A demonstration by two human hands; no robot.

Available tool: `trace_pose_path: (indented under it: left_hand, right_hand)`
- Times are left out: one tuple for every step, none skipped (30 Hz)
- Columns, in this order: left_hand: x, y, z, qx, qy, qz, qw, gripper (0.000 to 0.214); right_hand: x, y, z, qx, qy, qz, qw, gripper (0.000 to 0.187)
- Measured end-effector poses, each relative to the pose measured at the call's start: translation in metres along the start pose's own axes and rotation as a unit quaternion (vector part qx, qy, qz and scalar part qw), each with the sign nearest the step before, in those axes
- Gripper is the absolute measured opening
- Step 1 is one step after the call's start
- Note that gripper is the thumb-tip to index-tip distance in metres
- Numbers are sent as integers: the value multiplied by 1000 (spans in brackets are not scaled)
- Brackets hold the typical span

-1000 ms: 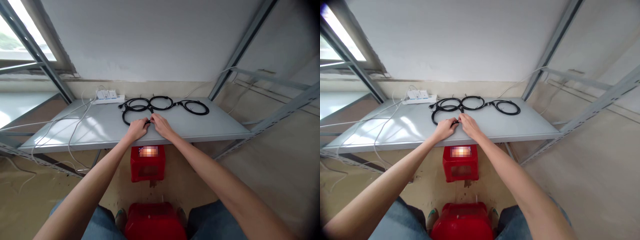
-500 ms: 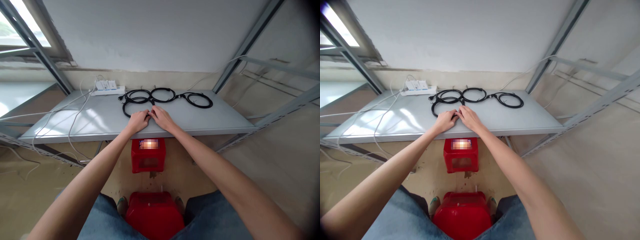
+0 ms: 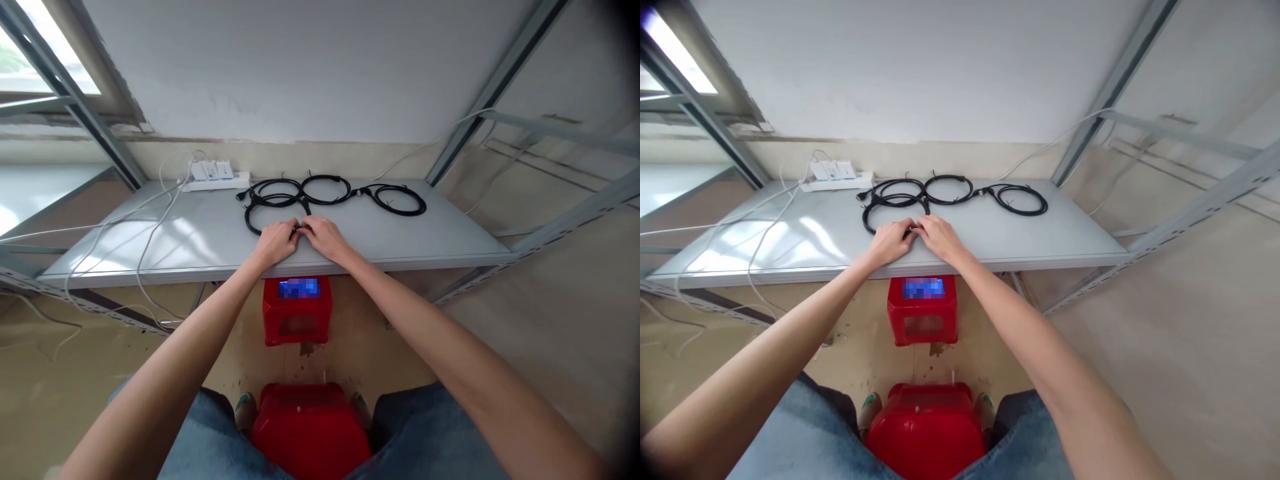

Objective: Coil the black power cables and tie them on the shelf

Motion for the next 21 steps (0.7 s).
trace_pose_path:
  left_hand:
    - [0, 0, -1, -1, -2, 0, 1000, 34]
    - [1, 1, -1, -1, -5, 1, 1000, 33]
    - [1, 1, -2, 0, -7, 2, 1000, 33]
    - [1, 2, -2, 1, -8, 3, 1000, 32]
    - [1, 2, -2, 2, -9, 4, 1000, 32]
    - [1, 3, -2, 4, -10, 5, 1000, 31]
    - [1, 3, -1, 6, -11, 6, 1000, 31]
    - [1, 3, -1, 7, -11, 7, 1000, 31]
    - [1, 4, -1, 6, -10, 7, 1000, 31]
    - [0, 4, -1, 5, -9, 5, 1000, 31]
    - [0, 4, -1, 3, -7, 4, 1000, 31]
    - [0, 4, -2, 1, -6, 2, 1000, 31]
    - [0, 4, -2, -2, -5, 0, 1000, 32]
    - [-1, 5, -2, -3, -5, -1, 1000, 32]
    - [-1, 5, -2, -3, -6, -1, 1000, 32]
    - [-1, 5, -2, -4, -6, -2, 1000, 32]
    - [-2, 5, -2, -4, -7, -2, 1000, 32]
    - [-2, 5, -2, -5, -8, -3, 1000, 32]
    - [-2, 5, -2, -7, -8, -5, 1000, 33]
    - [-1, 5, -2, -10, -7, -7, 1000, 33]
    - [-1, 5, -2, -13, -6, -9, 1000, 33]
  right_hand:
    - [0, 0, 0, -3, 3, 3, 1000, 18]
    - [-1, 0, 0, -6, 6, 7, 1000, 17]
    - [-2, 0, 0, -8, 9, 10, 1000, 16]
    - [-3, 0, -1, -9, 10, 14, 1000, 16]
    - [-4, 0, -1, -10, 11, 17, 1000, 16]
    - [-5, 0, -1, -9, 12, 20, 1000, 16]
    - [-6, 0, -1, -8, 13, 21, 1000, 16]
    - [-7, 0, -2, -7, 13, 22, 1000, 16]
    - [-8, 0, -2, -4, 15, 21, 1000, 16]
    - [-8, 0, -2, -2, 17, 18, 1000, 16]
    - [-8, 0, -2, -1, 21, 15, 1000, 16]
    - [-8, 0, -3, -1, 25, 10, 1000, 17]
    - [-8, 0, -3, -2, 29, 6, 1000, 17]
    - [-7, 0, -3, -3, 33, 2, 999, 18]
    - [-7, 0, -4, -6, 36, -1, 999, 19]
    - [-7, 0, -4, -8, 37, -3, 999, 19]
    - [-7, 0, -4, -8, 38, -4, 999, 19]
    - [-7, 0, -4, -8, 38, -3, 999, 18]
    - [-7, 0, -4, -6, 37, -3, 999, 18]
    - [-8, 0, -4, -3, 35, -3, 999, 17]
    - [-8, 0, -4, 0, 34, -4, 999, 17]
Point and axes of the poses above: each hand's wrist, its own y-axis towards the middle knuckle, its own x-axis out of the palm, z = x × y, the point moved 8 cm from there along y, towards the middle knuckle, and after that the axes turned 12 degrees about -y, right-handed, at the moved point
